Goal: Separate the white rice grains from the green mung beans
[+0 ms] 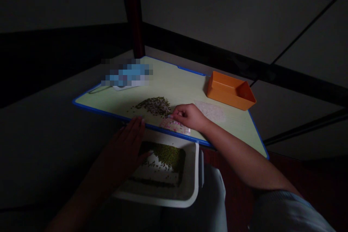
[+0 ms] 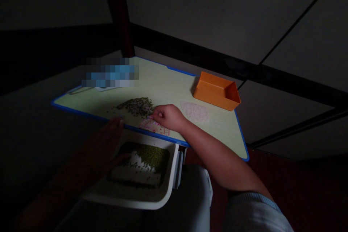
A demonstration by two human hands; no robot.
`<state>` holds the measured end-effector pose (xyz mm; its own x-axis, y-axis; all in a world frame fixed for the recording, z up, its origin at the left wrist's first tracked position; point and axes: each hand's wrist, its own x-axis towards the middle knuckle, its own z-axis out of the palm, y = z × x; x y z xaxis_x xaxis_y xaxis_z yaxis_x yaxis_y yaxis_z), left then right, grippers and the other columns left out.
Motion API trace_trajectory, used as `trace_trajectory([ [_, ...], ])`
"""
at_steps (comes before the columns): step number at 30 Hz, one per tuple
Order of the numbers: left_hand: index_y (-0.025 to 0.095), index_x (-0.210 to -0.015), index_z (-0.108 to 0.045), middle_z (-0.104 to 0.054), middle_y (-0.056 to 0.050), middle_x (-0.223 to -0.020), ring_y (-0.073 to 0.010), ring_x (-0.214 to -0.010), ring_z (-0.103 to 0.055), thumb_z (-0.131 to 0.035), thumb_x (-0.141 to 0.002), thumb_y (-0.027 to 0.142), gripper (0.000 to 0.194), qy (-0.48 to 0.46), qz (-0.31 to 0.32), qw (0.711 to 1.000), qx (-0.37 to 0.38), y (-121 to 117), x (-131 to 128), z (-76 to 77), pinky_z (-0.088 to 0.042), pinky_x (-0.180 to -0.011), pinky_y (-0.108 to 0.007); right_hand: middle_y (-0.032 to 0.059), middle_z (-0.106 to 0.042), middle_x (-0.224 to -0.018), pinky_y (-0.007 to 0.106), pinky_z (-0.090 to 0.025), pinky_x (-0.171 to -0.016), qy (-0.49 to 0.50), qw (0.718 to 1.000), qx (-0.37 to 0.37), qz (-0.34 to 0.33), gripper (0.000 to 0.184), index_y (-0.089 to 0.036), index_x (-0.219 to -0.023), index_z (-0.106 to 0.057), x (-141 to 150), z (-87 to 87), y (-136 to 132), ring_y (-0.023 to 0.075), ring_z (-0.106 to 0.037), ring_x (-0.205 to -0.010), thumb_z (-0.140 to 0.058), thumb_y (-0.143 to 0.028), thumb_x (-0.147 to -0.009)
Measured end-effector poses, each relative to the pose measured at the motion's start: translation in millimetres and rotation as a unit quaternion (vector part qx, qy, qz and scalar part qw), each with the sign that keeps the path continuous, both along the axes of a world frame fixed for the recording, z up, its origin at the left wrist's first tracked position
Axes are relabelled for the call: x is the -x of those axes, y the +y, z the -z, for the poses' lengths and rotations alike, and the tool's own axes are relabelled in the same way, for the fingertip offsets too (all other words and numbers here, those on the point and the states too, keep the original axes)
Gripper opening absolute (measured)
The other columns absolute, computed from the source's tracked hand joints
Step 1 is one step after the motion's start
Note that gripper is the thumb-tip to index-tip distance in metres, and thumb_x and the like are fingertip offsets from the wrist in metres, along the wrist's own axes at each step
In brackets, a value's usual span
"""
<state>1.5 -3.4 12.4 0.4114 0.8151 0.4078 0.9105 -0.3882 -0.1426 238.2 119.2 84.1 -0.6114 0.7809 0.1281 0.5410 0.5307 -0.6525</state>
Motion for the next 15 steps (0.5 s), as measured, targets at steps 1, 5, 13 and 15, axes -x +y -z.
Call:
trace_trajectory([
  [1, 0.005, -0.148, -0.011, -0.029, -0.025, -0.154, -0.0356, -0.142, -0.031, -0.045, -0.084, 0.056, 0.088, 0.002, 0.001, 1.000, -0.005, 0, 0, 0.0, -0.038, -0.108, -0.050, -0.0064, -0.048, -0.053, 0.023, -0.026, -0.055, 0.006, 1.000, 0.004, -0.003, 0.021, -0.015, -0.070, -0.062, 0, 0.4, 0, 0.0069, -0.040, -0.051, -0.061, -0.029, -0.085],
  [5, 0.005, -0.148, -0.011, -0.033, -0.025, -0.152, -0.0358, -0.141, -0.034, -0.046, -0.084, 0.055, 0.089, 0.006, 0.002, 1.000, -0.013, 1, 1, 0.0, -0.039, -0.107, -0.049, -0.0070, -0.046, -0.052, 0.023, -0.026, -0.054, 0.023, 1.000, 0.012, -0.014, 0.021, -0.014, -0.070, -0.063, -2, 0.2, 1, 0.0061, -0.037, -0.051, -0.062, -0.029, -0.085],
  [13, 0.008, -0.148, -0.011, -0.029, -0.022, -0.155, -0.0340, -0.142, -0.031, -0.041, -0.085, 0.059, 0.086, -0.011, -0.001, 1.000, -0.005, 1, 1, 2.2, -0.039, -0.108, -0.049, -0.0035, -0.053, -0.057, 0.024, -0.029, -0.055, 0.028, 0.998, -0.038, 0.030, 0.018, -0.015, -0.075, -0.062, -15, -10.3, 5, 0.0077, -0.043, -0.053, -0.058, -0.029, -0.086],
  [15, 0.009, -0.149, -0.009, -0.028, -0.021, -0.156, -0.0332, -0.143, -0.030, -0.040, -0.085, 0.058, 0.086, -0.012, -0.005, 1.000, 0.000, 1, 1, 2.2, -0.038, -0.109, -0.049, -0.0023, -0.055, -0.058, 0.024, -0.029, -0.056, 0.011, 0.998, -0.053, 0.036, 0.019, -0.015, -0.075, -0.061, -18, -13.0, 6, 0.0083, -0.045, -0.054, -0.057, -0.029, -0.087],
])
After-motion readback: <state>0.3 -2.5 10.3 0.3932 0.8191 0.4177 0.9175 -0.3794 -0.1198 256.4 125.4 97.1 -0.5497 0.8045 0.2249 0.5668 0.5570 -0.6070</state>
